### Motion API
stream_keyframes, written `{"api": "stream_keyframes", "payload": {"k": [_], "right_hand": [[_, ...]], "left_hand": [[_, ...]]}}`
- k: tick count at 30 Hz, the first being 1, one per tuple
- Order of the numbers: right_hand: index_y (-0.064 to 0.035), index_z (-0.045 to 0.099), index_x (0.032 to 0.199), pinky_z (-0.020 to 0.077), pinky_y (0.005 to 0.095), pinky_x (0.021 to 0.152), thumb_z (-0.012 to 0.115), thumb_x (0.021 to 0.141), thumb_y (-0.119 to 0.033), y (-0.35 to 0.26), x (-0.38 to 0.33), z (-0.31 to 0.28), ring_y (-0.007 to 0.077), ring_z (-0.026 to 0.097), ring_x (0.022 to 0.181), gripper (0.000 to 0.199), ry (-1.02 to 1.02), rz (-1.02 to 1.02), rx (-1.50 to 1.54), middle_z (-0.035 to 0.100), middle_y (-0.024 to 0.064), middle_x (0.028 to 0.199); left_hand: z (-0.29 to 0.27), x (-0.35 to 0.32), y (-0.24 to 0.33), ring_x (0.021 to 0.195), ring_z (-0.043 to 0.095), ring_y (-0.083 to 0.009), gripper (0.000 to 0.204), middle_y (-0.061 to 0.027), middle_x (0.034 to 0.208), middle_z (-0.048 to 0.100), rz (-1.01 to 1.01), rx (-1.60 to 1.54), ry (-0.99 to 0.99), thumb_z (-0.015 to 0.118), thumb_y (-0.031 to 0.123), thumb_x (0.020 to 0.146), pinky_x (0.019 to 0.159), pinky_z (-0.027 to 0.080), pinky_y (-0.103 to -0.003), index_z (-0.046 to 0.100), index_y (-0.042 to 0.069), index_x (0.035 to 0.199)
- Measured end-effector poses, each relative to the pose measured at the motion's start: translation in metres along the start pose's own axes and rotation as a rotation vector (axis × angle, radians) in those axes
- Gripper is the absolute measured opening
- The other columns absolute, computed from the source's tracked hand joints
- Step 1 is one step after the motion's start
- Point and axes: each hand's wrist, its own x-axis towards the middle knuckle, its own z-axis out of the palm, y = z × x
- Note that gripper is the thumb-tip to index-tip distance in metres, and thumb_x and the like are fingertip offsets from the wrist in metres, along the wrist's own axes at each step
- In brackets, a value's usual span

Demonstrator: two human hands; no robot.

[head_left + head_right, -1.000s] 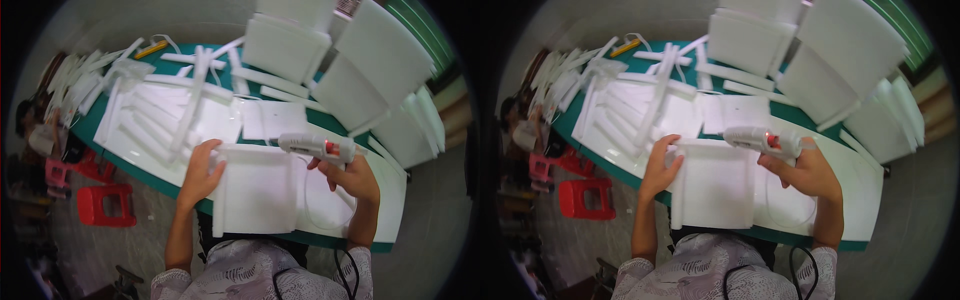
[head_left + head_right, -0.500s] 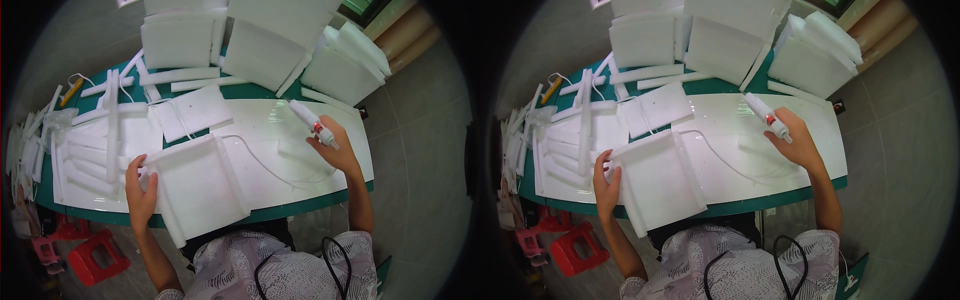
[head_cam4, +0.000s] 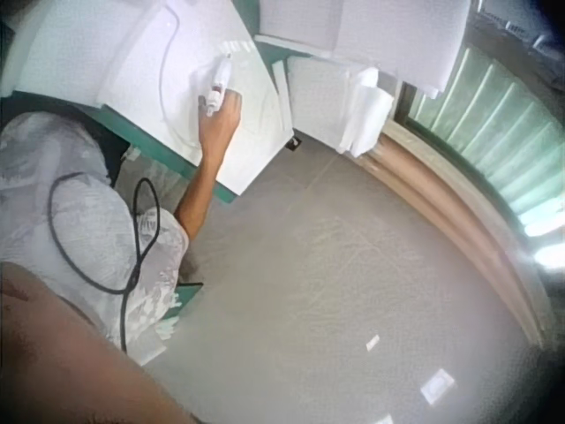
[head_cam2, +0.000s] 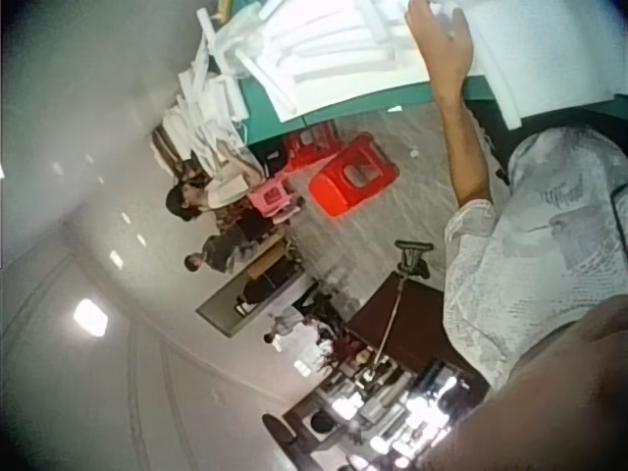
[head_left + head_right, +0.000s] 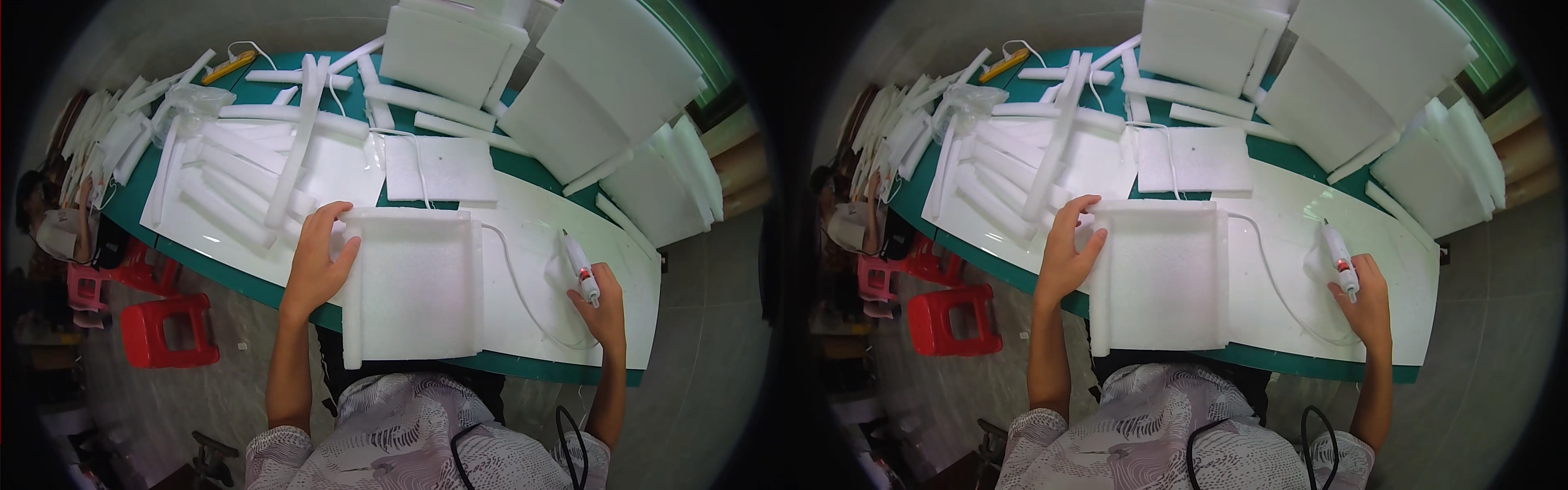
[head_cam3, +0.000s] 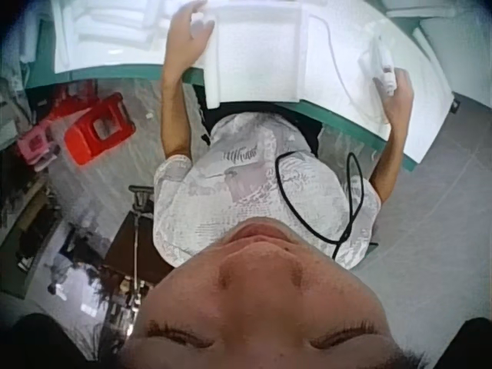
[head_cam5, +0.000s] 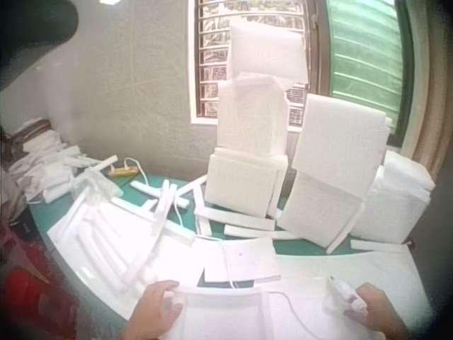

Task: The person constructs foam boxes by applying hot glue with a glue gun to foam base sheets, attaching foam strips along the edges by hand, and placing the assembled foam boxes onto a stack.

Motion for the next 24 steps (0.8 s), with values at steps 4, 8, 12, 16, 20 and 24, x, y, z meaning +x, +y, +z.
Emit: {"api": "stream_keyframes", "payload": {"k": [4, 8, 12, 16, 20, 24], "right_hand": [[-0.0019, 0.056, 0.095, 0.0455, 0.0326, 0.064, 0.08, 0.071, 0.0, -0.005, 0.003, -0.011, 0.0232, 0.057, 0.072, 0.034, 0.057, 0.07, 0.135, 0.057, 0.0096, 0.085], [-0.0051, 0.057, 0.092, 0.0425, 0.0244, 0.057, 0.082, 0.071, -0.004, -0.031, 0.018, -0.022, 0.0092, 0.051, 0.063, 0.032, 0.134, 0.187, 0.278, 0.059, 0.0022, 0.083], [-0.0035, 0.057, 0.093, 0.0436, 0.0274, 0.059, 0.083, 0.071, -0.005, -0.053, 0.029, -0.019, 0.0147, 0.053, 0.065, 0.034, 0.073, 0.109, 0.193, 0.058, 0.0045, 0.083], [-0.0008, 0.057, 0.094, 0.0439, 0.0344, 0.067, 0.085, 0.07, -0.009, -0.062, 0.041, -0.004, 0.0274, 0.054, 0.074, 0.038, 0.046, -0.188, 0.127, 0.055, 0.0107, 0.086], [-0.0003, 0.057, 0.094, 0.043, 0.0361, 0.069, 0.086, 0.07, -0.014, -0.047, 0.043, 0.006, 0.0305, 0.054, 0.077, 0.04, -0.001, -0.119, 0.153, 0.054, 0.0124, 0.086], [0.0001, 0.059, 0.096, 0.0447, 0.0379, 0.069, 0.085, 0.073, -0.018, -0.028, 0.04, -0.001, 0.0313, 0.056, 0.078, 0.039, 0.127, -0.029, 0.112, 0.057, 0.013, 0.089]], "left_hand": [[0.0, 0.0, -0.001, 0.113, 0.054, -0.0282, 0.045, -0.0141, 0.127, 0.058, 0.013, -0.011, 0.002, 0.064, 0.008, 0.086, 0.098, 0.043, -0.039, 0.054, 0.004, 0.129], [0.002, 0.001, -0.005, 0.112, 0.054, -0.0278, 0.045, -0.0137, 0.127, 0.058, 0.023, -0.012, 0.009, 0.064, 0.008, 0.086, 0.097, 0.043, -0.039, 0.054, 0.004, 0.129], [0.003, 0.002, -0.004, 0.111, 0.054, -0.0263, 0.045, -0.0129, 0.126, 0.058, 0.024, -0.008, 0.027, 0.064, 0.008, 0.085, 0.097, 0.043, -0.038, 0.055, 0.004, 0.129], [0.005, 0.002, -0.006, 0.11, 0.055, -0.0256, 0.044, -0.0117, 0.126, 0.059, 0.025, -0.004, 0.038, 0.064, 0.008, 0.086, 0.097, 0.043, -0.038, 0.055, 0.004, 0.129], [0.009, 0.003, -0.007, 0.111, 0.055, -0.0251, 0.045, -0.0111, 0.127, 0.059, 0.05, -0.031, 0.017, 0.064, 0.008, 0.086, 0.097, 0.043, -0.037, 0.055, 0.004, 0.13], [0.006, -0.001, -0.005, 0.113, 0.055, -0.0307, 0.045, -0.0147, 0.127, 0.058, 0.039, -0.051, 0.023, 0.064, 0.005, 0.086, 0.099, 0.042, -0.038, 0.053, 0.001, 0.129]]}}
